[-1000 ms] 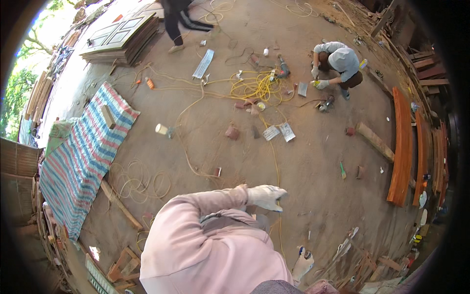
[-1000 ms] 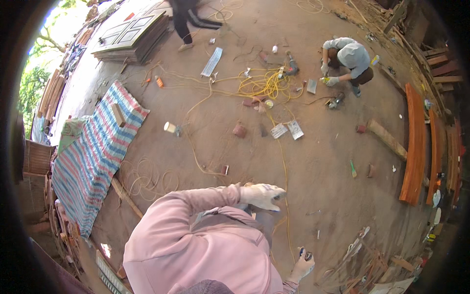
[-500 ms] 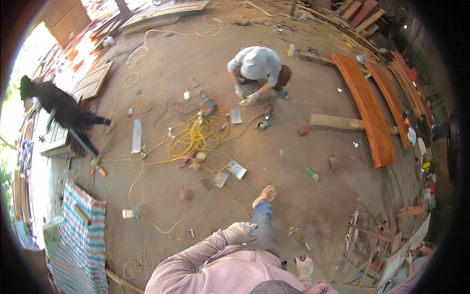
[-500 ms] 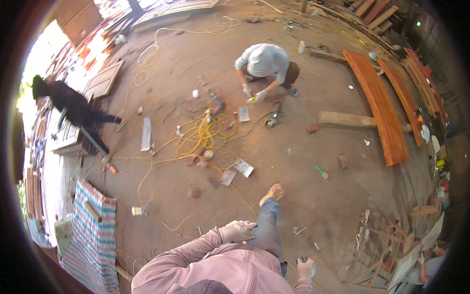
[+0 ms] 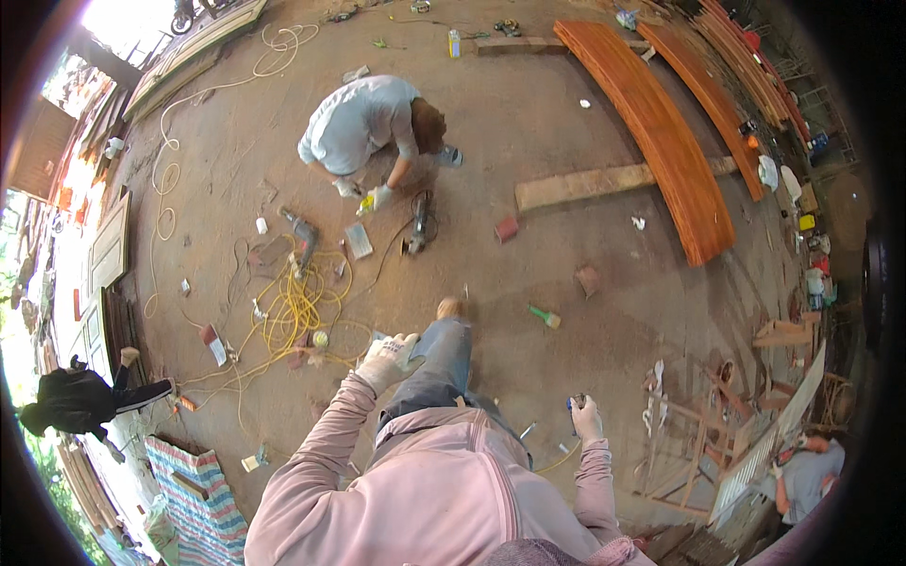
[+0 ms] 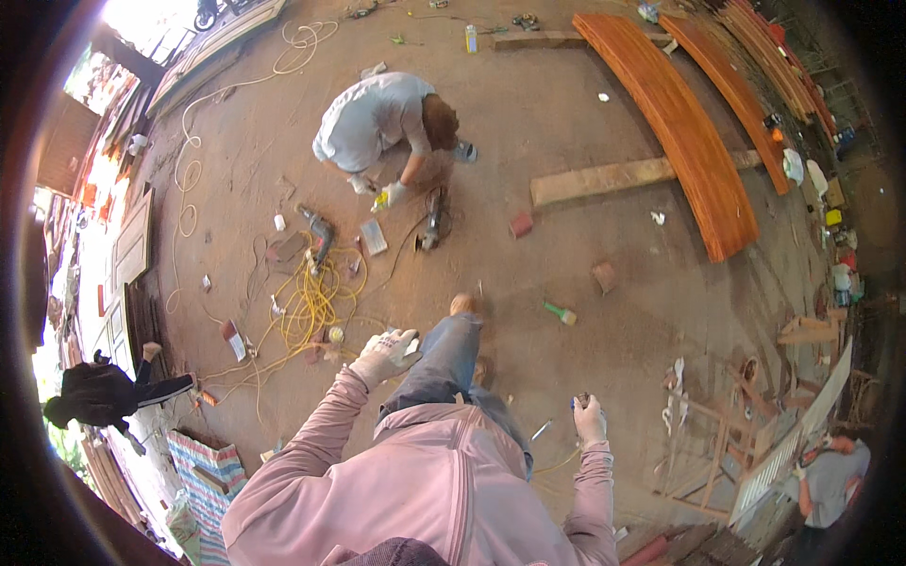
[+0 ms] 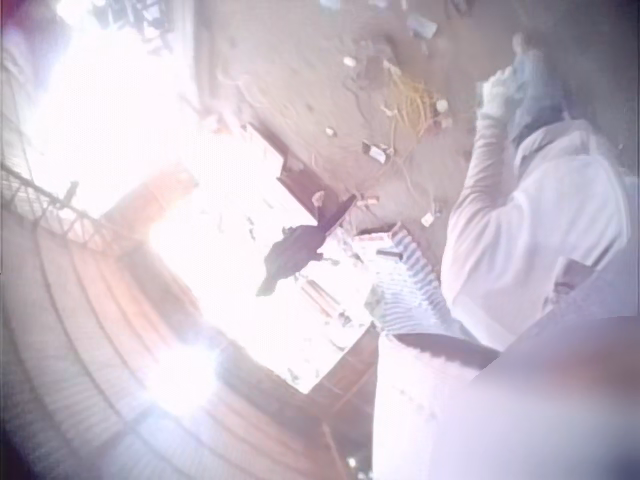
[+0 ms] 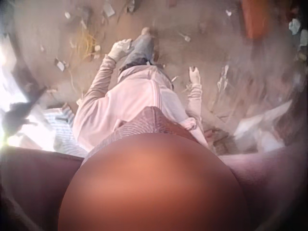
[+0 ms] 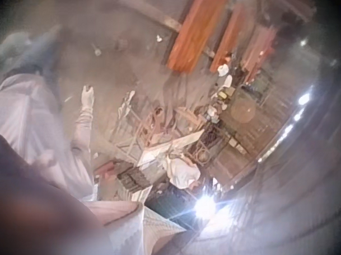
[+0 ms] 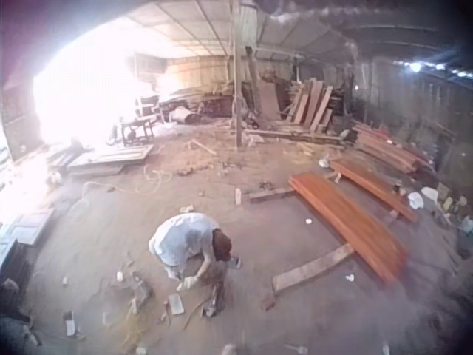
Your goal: The person cleans a green metal window frame with a brush, then uses scissors to open a yellow paint can and pours its contents into a small container. The person wears gloves and works in a cluttered workshop.
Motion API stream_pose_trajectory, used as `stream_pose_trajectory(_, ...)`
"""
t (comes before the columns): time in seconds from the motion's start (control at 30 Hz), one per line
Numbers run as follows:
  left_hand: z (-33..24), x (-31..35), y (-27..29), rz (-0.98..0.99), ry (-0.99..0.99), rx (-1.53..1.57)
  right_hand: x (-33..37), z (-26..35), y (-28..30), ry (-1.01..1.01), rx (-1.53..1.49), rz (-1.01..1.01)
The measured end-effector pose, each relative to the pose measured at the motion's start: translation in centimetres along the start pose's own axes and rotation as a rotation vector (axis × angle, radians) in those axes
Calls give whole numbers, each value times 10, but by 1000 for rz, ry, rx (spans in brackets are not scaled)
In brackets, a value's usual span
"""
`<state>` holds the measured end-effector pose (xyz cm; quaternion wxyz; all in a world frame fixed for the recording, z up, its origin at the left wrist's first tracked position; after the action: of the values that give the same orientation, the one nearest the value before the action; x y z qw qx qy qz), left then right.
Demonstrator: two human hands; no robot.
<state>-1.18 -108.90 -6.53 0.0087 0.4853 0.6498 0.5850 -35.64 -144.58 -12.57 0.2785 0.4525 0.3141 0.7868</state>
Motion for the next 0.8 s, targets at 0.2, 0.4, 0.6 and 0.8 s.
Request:
stream_pose_trajectory(0.2, 26, -150, 71, 205, 49, -52, -181, 157, 61, 86, 43, -111)
stream_pose_trajectory(0.4, 35, -323, 207, 49, -92, -112, -309, 351, 111, 385, 232, -168)
stream_pose_trajectory(0.6, 31, -474, 373, -481, -105, 10, -402, 503, 154, 424, 64, -26)
stream_pose_trajectory(0.8, 64, -643, 459, -667, 131, 536, -549, 570, 147, 352, -51, 94)
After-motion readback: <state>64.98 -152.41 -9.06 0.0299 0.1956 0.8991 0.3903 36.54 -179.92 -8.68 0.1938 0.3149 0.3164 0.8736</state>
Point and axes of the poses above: each hand's wrist, its own x-axis away from the middle knuckle, its own y-axis out of the back of the hand, z = x × y, the point moved 2 cm from there along -x, towards the middle knuckle, and after that the axes turned 8 degrees about -x, right-handed, at the moved point
